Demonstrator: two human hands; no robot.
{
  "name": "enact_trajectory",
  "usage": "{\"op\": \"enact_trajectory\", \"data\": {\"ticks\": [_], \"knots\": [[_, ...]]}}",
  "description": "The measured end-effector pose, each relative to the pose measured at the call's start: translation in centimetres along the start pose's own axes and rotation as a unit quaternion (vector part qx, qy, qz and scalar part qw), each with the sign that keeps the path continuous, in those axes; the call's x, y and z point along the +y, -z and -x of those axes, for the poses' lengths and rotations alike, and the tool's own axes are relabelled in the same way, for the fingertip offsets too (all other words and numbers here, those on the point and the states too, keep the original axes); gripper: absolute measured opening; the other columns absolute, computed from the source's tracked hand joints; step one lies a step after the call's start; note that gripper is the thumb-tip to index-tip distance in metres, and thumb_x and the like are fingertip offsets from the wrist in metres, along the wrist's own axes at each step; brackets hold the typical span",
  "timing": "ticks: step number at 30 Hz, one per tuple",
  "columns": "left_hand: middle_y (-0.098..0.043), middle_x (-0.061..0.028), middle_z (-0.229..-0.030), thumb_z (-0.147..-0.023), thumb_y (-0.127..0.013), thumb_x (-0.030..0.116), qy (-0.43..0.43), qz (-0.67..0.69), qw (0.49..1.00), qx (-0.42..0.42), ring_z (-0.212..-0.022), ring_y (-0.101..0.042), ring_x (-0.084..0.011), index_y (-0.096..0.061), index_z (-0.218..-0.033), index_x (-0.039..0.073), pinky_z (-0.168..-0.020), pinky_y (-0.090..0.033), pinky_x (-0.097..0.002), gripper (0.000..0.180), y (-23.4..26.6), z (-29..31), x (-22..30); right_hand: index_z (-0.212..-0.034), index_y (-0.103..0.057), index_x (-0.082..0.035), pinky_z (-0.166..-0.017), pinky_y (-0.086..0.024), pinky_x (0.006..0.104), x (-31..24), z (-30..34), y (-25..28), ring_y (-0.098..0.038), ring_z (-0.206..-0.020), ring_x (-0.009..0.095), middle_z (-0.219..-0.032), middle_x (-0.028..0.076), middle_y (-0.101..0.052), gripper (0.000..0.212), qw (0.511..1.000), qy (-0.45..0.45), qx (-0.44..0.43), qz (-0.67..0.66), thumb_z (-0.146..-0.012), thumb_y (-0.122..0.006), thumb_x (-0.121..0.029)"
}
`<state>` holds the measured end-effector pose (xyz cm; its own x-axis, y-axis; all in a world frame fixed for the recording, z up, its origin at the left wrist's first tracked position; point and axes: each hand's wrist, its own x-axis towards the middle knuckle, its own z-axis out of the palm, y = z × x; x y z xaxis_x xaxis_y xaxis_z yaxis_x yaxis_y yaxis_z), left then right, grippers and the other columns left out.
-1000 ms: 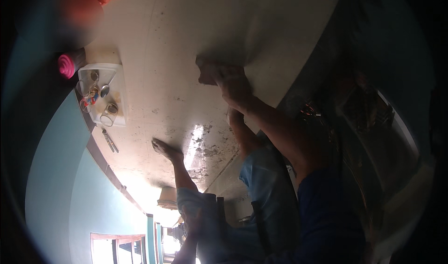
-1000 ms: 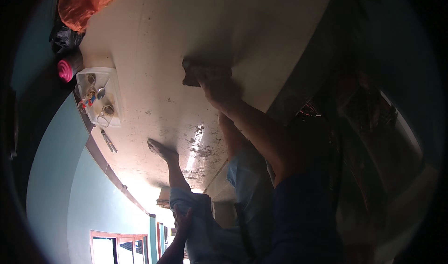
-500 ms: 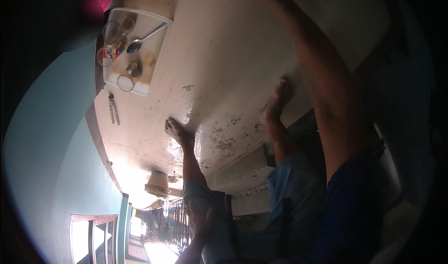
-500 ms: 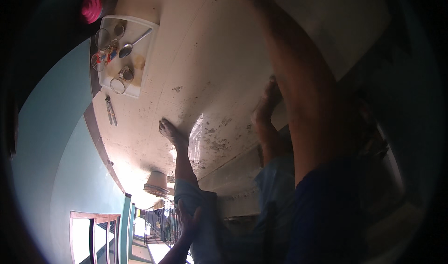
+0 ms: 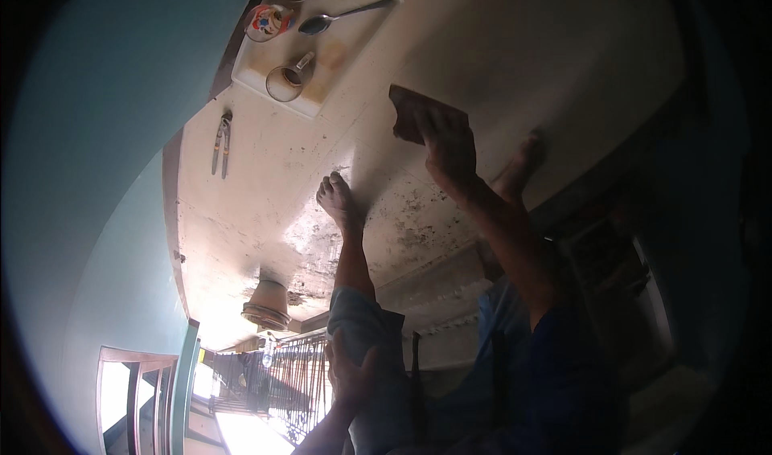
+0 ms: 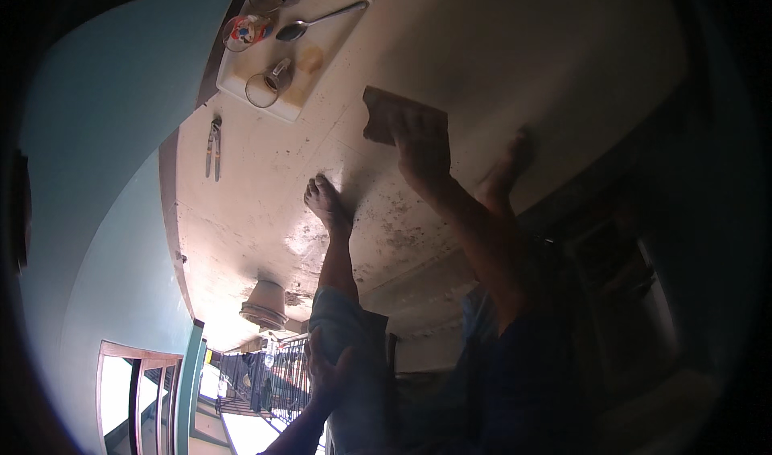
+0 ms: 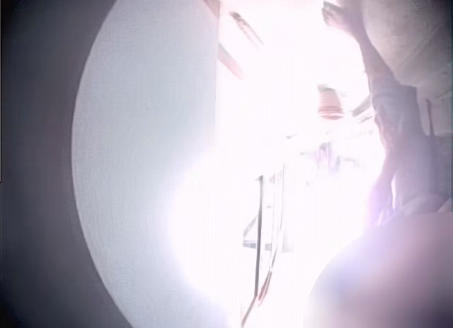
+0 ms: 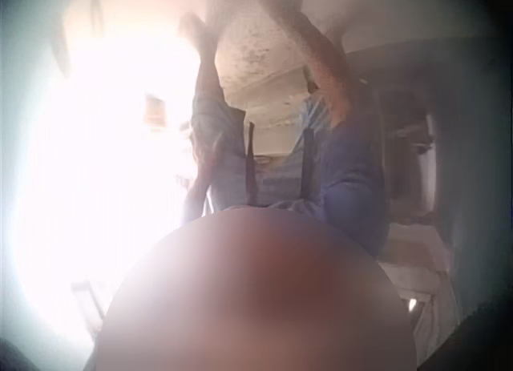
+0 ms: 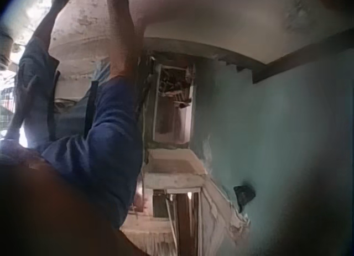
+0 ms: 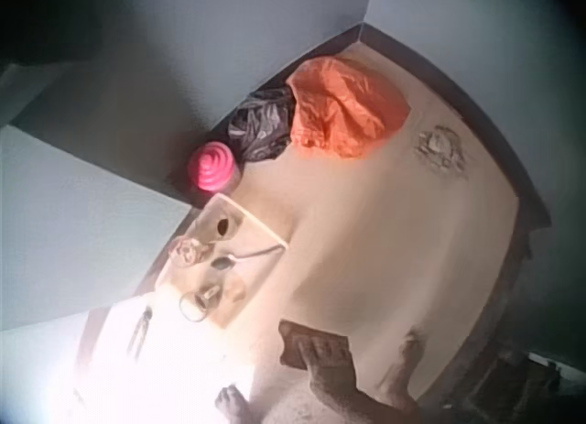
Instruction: The person scrapes and sweeps debris from a tiled floor using a trowel and a pink sponge. They move a bucket and a rectangular tile to access areas, then scrape dust and small particles into a pile and sweep them toward a doorway.
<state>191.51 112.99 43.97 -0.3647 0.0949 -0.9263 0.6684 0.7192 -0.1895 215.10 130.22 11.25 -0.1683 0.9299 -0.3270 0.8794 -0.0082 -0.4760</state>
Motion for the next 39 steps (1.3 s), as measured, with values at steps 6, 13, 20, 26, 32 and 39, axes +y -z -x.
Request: {"op": "enact_trajectory", "data": {"ticks": [6,13,20,26,32,39], "knots": [[-0.044,-0.0306,-0.145,-0.084,-0.079,0.034,-0.080,0.045,0.995,0.030,-0.135,-0.046,-0.0477,-0.031,-0.154,0.002,-0.111,-0.040,-0.0526,0.090,1.6,-1.0,-2.7,-0.136,-0.055,-0.007,-0.089,-0.052,0.0490,-0.3,-9.2,-2.8,-0.054,-0.114,0.040,-0.127,0.018,-0.056,0.053,0.981,0.028,0.139,0.128,-0.083,-0.062,-0.005],[-0.046,-0.0287,-0.147,-0.086,-0.078,0.030,-0.178,0.023,0.984,0.018,-0.139,-0.044,-0.0420,-0.032,-0.154,-0.001,-0.115,-0.037,-0.0493,0.087,6.9,-2.8,-5.8,-0.138,-0.058,-0.014,-0.100,-0.050,0.0457,-12.1,11.1,-15.6,-0.054,-0.122,0.036,-0.135,0.016,-0.058,0.051,0.992,0.041,-0.123,0.008,-0.087,-0.060,-0.007],[-0.045,-0.0278,-0.149,-0.086,-0.079,0.032,-0.181,-0.035,0.983,-0.018,-0.141,-0.043,-0.0416,-0.034,-0.153,-0.001,-0.116,-0.036,-0.0489,0.087,6.7,-3.6,-9.1,-0.127,-0.063,-0.011,-0.098,-0.054,0.0438,3.8,7.8,0.3,-0.065,-0.113,0.035,-0.123,0.015,-0.068,0.043,0.973,-0.130,0.179,-0.064,-0.088,-0.055,0.002],[-0.045,-0.0250,-0.149,-0.085,-0.080,0.029,-0.178,-0.098,0.979,0.006,-0.141,-0.042,-0.0406,-0.035,-0.153,0.000,-0.117,-0.034,-0.0486,0.087,5.1,-3.0,-9.4,-0.123,-0.061,-0.007,-0.078,-0.054,0.0379,13.1,7.7,-5.4,-0.064,-0.088,0.023,-0.113,0.008,-0.064,0.033,0.924,-0.218,0.122,-0.290,-0.091,-0.058,-0.003],[-0.044,-0.0248,-0.149,-0.084,-0.081,0.025,-0.188,-0.104,0.976,0.028,-0.140,-0.043,-0.0402,-0.036,-0.153,0.001,-0.117,-0.034,-0.0482,0.086,3.3,-1.9,-7.5,-0.128,-0.064,-0.014,-0.094,-0.049,0.0496,-4.8,21.2,-13.4,-0.052,-0.124,0.035,-0.134,0.010,-0.057,0.057,0.991,-0.060,0.116,-0.029,-0.072,-0.070,-0.003],[-0.047,-0.0249,-0.143,-0.083,-0.082,0.026,-0.168,-0.138,0.976,0.029,-0.136,-0.046,-0.0410,-0.035,-0.152,0.000,-0.114,-0.038,-0.0487,0.087,1.8,-1.2,-6.7,-0.129,-0.065,-0.012,-0.089,-0.054,0.0469,5.4,23.0,-8.3,-0.065,-0.106,0.037,-0.122,0.016,-0.064,0.051,0.979,-0.113,0.136,-0.106,-0.080,-0.067,0.000]]}}
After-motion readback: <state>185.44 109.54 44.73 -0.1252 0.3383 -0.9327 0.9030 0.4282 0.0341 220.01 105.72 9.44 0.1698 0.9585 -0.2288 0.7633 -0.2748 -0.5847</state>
